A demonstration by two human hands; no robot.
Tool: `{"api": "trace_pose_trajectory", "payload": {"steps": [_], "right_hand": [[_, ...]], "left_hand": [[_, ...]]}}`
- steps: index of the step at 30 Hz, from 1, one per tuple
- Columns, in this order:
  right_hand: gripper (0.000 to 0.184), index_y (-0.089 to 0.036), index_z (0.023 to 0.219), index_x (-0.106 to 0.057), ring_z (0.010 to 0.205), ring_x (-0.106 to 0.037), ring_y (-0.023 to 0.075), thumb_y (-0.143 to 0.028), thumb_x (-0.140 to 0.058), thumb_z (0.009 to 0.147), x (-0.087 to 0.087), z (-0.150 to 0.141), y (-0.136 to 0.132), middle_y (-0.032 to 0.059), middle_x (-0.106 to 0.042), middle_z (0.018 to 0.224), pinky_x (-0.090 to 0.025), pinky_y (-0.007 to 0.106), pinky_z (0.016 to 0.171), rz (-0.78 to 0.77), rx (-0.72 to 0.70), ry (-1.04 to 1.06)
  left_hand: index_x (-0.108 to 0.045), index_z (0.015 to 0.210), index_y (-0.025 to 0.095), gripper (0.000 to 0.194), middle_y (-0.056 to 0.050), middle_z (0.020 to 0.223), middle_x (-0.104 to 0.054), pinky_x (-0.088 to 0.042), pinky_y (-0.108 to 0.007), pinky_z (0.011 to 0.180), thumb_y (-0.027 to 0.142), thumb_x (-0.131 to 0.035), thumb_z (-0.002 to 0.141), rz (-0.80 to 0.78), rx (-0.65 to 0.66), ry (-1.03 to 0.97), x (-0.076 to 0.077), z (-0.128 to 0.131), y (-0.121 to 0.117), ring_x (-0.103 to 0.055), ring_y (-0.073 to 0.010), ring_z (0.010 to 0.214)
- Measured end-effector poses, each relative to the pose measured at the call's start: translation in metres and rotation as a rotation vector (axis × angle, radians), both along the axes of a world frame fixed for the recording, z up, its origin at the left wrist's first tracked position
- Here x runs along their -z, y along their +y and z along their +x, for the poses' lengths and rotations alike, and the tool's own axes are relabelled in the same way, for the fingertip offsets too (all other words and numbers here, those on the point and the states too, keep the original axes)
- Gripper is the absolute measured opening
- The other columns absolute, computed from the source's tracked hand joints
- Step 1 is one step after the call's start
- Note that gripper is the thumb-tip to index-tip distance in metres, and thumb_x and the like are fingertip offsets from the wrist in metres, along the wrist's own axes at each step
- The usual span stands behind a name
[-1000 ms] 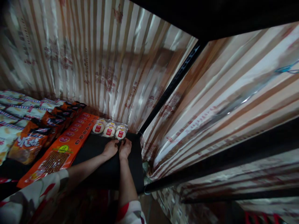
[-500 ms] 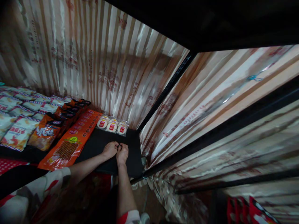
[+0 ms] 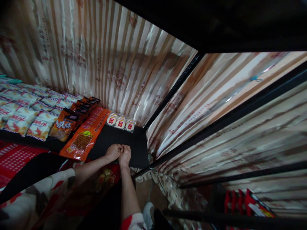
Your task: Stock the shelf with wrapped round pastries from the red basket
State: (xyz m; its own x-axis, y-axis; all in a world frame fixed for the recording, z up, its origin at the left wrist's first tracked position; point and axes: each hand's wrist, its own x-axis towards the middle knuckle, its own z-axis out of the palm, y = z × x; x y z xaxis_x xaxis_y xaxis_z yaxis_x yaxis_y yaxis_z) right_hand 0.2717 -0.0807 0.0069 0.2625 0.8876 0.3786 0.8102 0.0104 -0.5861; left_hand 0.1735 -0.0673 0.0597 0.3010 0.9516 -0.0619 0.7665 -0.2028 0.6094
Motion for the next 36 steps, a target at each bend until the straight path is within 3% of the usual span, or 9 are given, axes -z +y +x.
{"api": "trace_pose_trajectory", "payload": {"steps": [12,21,31,36], "right_hand": [[0.026,-0.017,0.084,-0.063,0.083,-0.053,0.0158,-0.012,-0.038,0.08,-0.009,-0.034,-0.038,0.0063,-0.059,0.085,-0.041,0.026,0.078,-0.051,-0.057,0.015],[0.025,-0.017,0.086,-0.061,0.085,-0.052,0.0169,-0.014,-0.037,0.081,0.0,-0.06,-0.066,0.0069,-0.058,0.088,-0.041,0.028,0.08,-0.063,-0.059,0.031],[0.024,-0.014,0.088,-0.06,0.089,-0.05,0.0189,-0.016,-0.037,0.082,0.043,-0.092,-0.09,0.0094,-0.059,0.089,-0.04,0.03,0.083,-0.021,-0.066,0.031],[0.023,-0.015,0.085,-0.062,0.085,-0.054,0.0181,-0.014,-0.039,0.08,0.068,-0.102,-0.09,0.0077,-0.061,0.086,-0.042,0.028,0.079,-0.214,-0.086,-0.012]], "left_hand": [[-0.062,0.093,0.018,0.026,-0.007,0.097,-0.064,-0.043,-0.024,0.083,0.021,-0.039,0.082,-0.021,-0.013,0.017,0.011,-0.03,-0.031,-0.058,-0.0159,0.093],[-0.059,0.086,0.018,0.021,-0.005,0.091,-0.063,-0.042,-0.022,0.079,0.016,-0.038,0.082,0.018,-0.006,-0.016,0.034,-0.054,-0.049,-0.057,-0.0136,0.086],[-0.058,0.082,0.018,0.021,-0.004,0.089,-0.063,-0.041,-0.02,0.076,0.014,-0.037,0.081,-0.06,0.025,0.003,0.06,-0.089,-0.068,-0.058,-0.0124,0.085],[-0.06,0.087,0.017,0.022,-0.005,0.094,-0.064,-0.041,-0.023,0.08,0.017,-0.039,0.081,-0.183,0.038,0.122,0.083,-0.101,-0.068,-0.058,-0.0157,0.091]]}}
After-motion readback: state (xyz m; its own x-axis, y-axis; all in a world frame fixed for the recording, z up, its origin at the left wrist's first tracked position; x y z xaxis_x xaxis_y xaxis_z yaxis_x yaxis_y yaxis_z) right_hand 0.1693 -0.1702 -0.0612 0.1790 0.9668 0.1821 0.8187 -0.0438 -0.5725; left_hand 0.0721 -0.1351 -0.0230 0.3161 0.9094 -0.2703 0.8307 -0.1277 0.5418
